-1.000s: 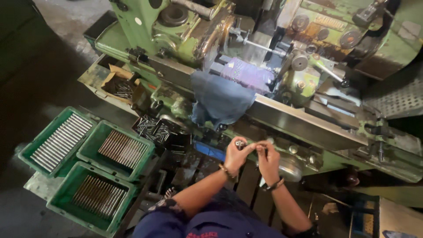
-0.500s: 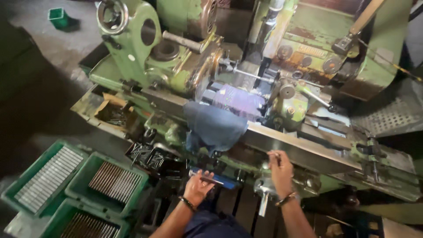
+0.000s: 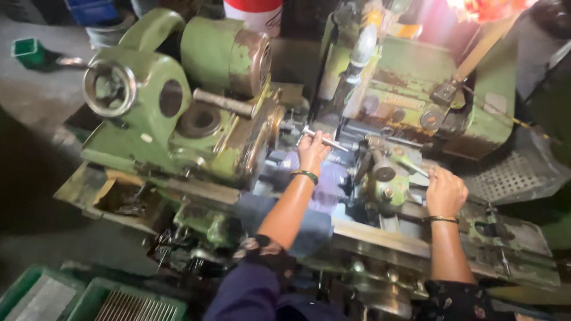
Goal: The person operates a metal lathe to machine cylindrical metal rods. They pick up a rod, secure it in the chuck, engage the cutting tool, and then remove the finished part to place it in a green bin. This process is repeated multiple times.
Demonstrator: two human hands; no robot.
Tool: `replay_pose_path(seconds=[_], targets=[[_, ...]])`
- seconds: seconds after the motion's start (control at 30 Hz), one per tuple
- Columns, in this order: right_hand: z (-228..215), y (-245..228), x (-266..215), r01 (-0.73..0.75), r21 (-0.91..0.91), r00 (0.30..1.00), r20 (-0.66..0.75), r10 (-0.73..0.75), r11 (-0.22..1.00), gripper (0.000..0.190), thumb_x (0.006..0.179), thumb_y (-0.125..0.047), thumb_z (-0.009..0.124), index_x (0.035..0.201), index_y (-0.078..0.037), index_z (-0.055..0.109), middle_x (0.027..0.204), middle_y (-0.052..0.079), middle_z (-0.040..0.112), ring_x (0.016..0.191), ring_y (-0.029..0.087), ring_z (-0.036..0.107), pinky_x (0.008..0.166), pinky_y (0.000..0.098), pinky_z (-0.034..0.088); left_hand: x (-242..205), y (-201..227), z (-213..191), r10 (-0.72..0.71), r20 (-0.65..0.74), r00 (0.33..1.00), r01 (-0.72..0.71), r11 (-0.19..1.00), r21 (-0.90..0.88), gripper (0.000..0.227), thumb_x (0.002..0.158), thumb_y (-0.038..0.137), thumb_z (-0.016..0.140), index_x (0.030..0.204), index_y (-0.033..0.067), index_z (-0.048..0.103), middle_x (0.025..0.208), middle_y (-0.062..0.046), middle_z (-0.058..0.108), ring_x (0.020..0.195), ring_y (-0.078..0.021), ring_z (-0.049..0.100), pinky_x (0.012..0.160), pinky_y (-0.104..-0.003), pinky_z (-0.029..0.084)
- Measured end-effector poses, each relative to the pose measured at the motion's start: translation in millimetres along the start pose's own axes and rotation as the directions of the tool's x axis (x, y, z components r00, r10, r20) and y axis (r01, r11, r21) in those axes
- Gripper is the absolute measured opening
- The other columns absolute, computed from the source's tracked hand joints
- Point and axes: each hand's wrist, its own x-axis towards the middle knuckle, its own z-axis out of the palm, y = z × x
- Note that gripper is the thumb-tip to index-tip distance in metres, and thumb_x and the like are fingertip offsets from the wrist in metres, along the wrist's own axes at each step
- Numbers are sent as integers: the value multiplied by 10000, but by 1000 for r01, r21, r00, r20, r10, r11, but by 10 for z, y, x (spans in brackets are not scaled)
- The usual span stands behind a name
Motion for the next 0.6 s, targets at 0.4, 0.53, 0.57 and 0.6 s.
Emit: replay_pose_path(seconds=[0.4, 0.53, 0.57, 0.6], targets=[[524, 217, -176, -101, -234, 967, 206, 151, 967, 316, 1102, -399, 603, 994, -132, 733, 956, 75, 732, 873, 359, 656, 795, 478, 543, 1131, -850, -312, 161, -395, 905, -103, 981, 165, 252, 906, 294, 759, 942, 50, 705, 885, 12, 674, 820, -131, 564, 771, -338, 457], [463, 28, -246, -215, -273, 904, 309, 297, 938, 313, 1090, -386, 581, 1049, -124, 747, 986, 106, 739, 840, 394, 663, 742, 510, 544, 1159, -965, -308, 198, -461, 865, -160, 980, 121, 261, 923, 264, 800, 916, 41, 665, 879, 10, 622, 823, -136, 523, 769, -331, 424], [445, -26, -284, -223, -293, 898, 309, 313, 930, 314, 1077, -387, 580, 1054, -123, 748, 982, 112, 740, 849, 394, 669, 730, 515, 543, 1138, -997, -330, 222, -462, 859, -176, 974, 141, 267, 905, 267, 807, 924, 35, 674, 885, 3, 637, 825, -140, 543, 771, -334, 439], [442, -51, -274, -228, -312, 896, 305, 324, 922, 317, 1064, -388, 579, 1058, -121, 749, 979, 117, 740, 859, 395, 675, 717, 521, 542, 1140, -1030, -330, 234, -483, 844, -170, 970, 172, 276, 887, 270, 813, 931, 30, 684, 892, -4, 651, 828, -144, 562, 773, -337, 454]])
